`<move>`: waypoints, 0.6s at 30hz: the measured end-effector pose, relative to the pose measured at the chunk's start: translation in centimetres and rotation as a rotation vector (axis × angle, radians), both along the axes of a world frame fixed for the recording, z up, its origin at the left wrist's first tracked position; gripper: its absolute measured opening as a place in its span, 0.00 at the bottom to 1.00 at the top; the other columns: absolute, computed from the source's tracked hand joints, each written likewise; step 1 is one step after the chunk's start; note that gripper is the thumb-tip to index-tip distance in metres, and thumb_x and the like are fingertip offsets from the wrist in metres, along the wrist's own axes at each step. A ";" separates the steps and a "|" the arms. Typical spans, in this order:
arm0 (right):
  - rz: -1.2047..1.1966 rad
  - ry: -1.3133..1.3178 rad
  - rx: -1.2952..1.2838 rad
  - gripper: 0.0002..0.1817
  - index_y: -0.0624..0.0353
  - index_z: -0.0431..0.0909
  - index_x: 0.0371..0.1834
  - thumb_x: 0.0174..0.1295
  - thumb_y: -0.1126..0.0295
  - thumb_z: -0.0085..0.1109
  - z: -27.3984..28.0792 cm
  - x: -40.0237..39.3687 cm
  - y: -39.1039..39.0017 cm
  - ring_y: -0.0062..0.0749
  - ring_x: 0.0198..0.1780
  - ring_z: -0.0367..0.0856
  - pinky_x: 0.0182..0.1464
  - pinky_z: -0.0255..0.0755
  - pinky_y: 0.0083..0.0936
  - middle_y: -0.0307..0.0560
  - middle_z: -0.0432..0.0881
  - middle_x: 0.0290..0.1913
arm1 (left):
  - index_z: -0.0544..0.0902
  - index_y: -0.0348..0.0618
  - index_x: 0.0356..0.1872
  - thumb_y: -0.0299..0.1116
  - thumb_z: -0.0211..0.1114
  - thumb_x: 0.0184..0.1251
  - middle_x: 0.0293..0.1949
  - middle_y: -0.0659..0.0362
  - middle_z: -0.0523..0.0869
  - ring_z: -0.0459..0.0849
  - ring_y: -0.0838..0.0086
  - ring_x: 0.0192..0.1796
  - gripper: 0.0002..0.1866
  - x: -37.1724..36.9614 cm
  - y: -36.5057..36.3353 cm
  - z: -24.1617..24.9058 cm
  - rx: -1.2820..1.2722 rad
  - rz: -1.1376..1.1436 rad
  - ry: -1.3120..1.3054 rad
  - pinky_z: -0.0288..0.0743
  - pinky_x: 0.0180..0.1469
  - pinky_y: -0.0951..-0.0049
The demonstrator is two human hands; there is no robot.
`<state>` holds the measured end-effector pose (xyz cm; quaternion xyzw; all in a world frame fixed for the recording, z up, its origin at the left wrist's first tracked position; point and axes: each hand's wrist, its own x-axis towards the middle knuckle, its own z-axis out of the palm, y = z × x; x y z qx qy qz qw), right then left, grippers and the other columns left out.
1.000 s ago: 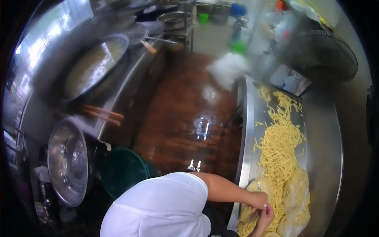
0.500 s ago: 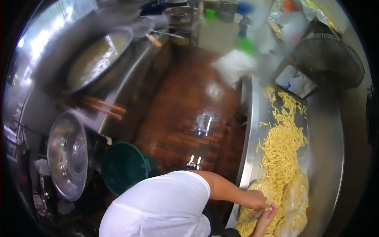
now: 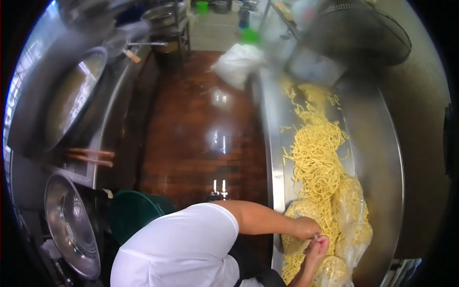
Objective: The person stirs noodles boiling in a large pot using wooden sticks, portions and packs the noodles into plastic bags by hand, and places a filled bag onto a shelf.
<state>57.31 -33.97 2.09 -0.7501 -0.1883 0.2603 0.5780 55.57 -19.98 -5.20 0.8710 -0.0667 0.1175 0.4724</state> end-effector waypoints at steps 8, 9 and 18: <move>0.166 -0.041 0.221 0.01 0.53 0.65 0.38 0.68 0.70 0.44 1.7 1.8 -0.4 0.15 0.20 0.61 0.18 0.56 0.14 0.34 0.65 0.22 | 0.84 0.38 0.26 0.43 0.61 0.57 0.26 0.42 0.82 0.83 0.51 0.32 0.16 -5.3 0.1 5.4 -0.446 0.200 -0.008 0.74 0.35 0.56; 0.252 -0.166 0.246 0.04 0.54 0.67 0.41 0.68 0.69 0.45 2.0 2.8 -0.1 0.16 0.21 0.64 0.19 0.59 0.14 0.35 0.68 0.23 | 0.83 0.37 0.25 0.44 0.61 0.57 0.24 0.43 0.82 0.82 0.51 0.30 0.17 -7.0 0.5 7.1 -0.455 0.239 0.035 0.73 0.33 0.56; 0.556 0.273 0.104 0.11 0.59 0.78 0.44 0.62 0.65 0.57 -4.0 1.0 7.2 0.30 0.33 0.79 0.34 0.76 0.24 0.47 0.80 0.36 | 0.79 0.37 0.21 0.48 0.62 0.60 0.19 0.45 0.79 0.78 0.51 0.24 0.21 -21.0 -3.4 10.7 -0.487 0.791 -0.162 0.70 0.30 0.56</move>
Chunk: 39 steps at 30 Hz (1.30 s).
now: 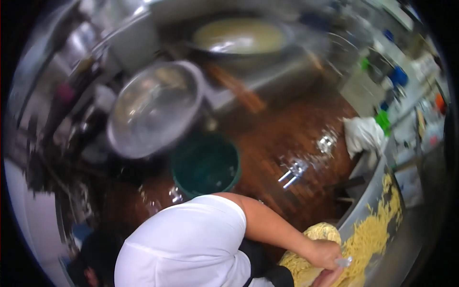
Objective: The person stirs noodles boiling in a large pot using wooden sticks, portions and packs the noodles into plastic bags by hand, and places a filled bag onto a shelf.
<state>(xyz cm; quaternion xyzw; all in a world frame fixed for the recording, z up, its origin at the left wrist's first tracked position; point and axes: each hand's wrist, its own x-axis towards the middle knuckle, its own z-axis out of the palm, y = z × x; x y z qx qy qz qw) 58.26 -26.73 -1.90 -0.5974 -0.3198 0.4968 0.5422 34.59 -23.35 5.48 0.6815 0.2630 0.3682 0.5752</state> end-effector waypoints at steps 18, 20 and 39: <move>0.787 0.096 -0.199 0.09 0.59 0.75 0.45 0.65 0.70 0.53 -3.7 -20.4 9.2 0.25 0.28 0.77 0.27 0.73 0.24 0.44 0.81 0.33 | 0.76 0.42 0.19 0.44 0.59 0.71 0.16 0.66 0.71 0.69 0.83 0.22 0.21 -25.3 -7.9 7.6 0.011 1.121 -0.200 0.64 0.24 0.75; 0.905 -0.113 -0.235 0.14 0.53 0.75 0.51 0.67 0.59 0.54 -5.0 -20.0 11.1 0.19 0.28 0.79 0.27 0.74 0.16 0.39 0.81 0.35 | 0.78 0.45 0.21 0.43 0.60 0.71 0.17 0.67 0.74 0.70 0.86 0.21 0.19 -28.9 -10.7 8.9 -0.002 1.299 -0.074 0.63 0.24 0.78; 1.066 -0.483 -0.376 0.13 0.55 0.79 0.50 0.66 0.63 0.58 -2.4 -42.1 3.5 0.22 0.27 0.79 0.26 0.70 0.20 0.41 0.83 0.33 | 0.72 0.52 0.20 0.44 0.66 0.65 0.18 0.72 0.65 0.60 0.86 0.19 0.17 -82.4 -41.3 19.0 0.620 2.150 0.221 0.54 0.22 0.80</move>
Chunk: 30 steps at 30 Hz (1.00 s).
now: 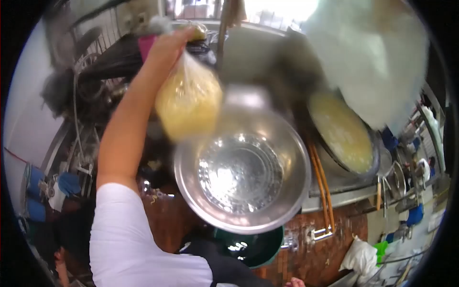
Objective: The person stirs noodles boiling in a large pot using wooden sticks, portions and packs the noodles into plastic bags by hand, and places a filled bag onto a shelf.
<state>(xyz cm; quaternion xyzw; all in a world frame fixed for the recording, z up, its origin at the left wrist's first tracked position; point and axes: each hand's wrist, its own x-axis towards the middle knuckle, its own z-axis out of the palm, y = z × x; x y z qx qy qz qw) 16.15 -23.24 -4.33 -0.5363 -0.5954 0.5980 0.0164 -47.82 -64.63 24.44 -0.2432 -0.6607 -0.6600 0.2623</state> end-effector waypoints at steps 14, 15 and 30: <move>0.323 -0.176 -0.019 0.09 0.57 0.80 0.43 0.65 0.65 0.59 -0.4 -10.2 -6.4 0.18 0.23 0.73 0.22 0.65 0.17 0.38 0.80 0.26 | 0.82 0.48 0.53 0.54 0.63 0.61 0.40 0.51 0.88 0.87 0.58 0.45 0.25 -30.5 -10.8 -5.9 -0.803 1.008 -0.045 0.79 0.47 0.60; 0.313 -0.189 -0.030 0.09 0.57 0.80 0.43 0.65 0.65 0.59 -0.6 -9.8 -6.4 0.18 0.23 0.73 0.22 0.65 0.17 0.38 0.80 0.26 | 0.79 0.51 0.58 0.54 0.64 0.61 0.42 0.50 0.87 0.86 0.55 0.47 0.28 -24.8 -11.1 -3.7 -0.750 1.094 -0.080 0.78 0.49 0.59; 0.382 -0.265 0.319 0.16 0.66 0.79 0.46 0.61 0.65 0.64 0.4 -9.7 -7.0 0.28 0.40 0.81 0.46 0.74 0.25 0.47 0.85 0.38 | 0.80 0.51 0.56 0.49 0.57 0.72 0.56 0.61 0.83 0.78 0.68 0.61 0.20 -15.5 -19.1 -4.5 -1.335 0.987 0.534 0.67 0.63 0.67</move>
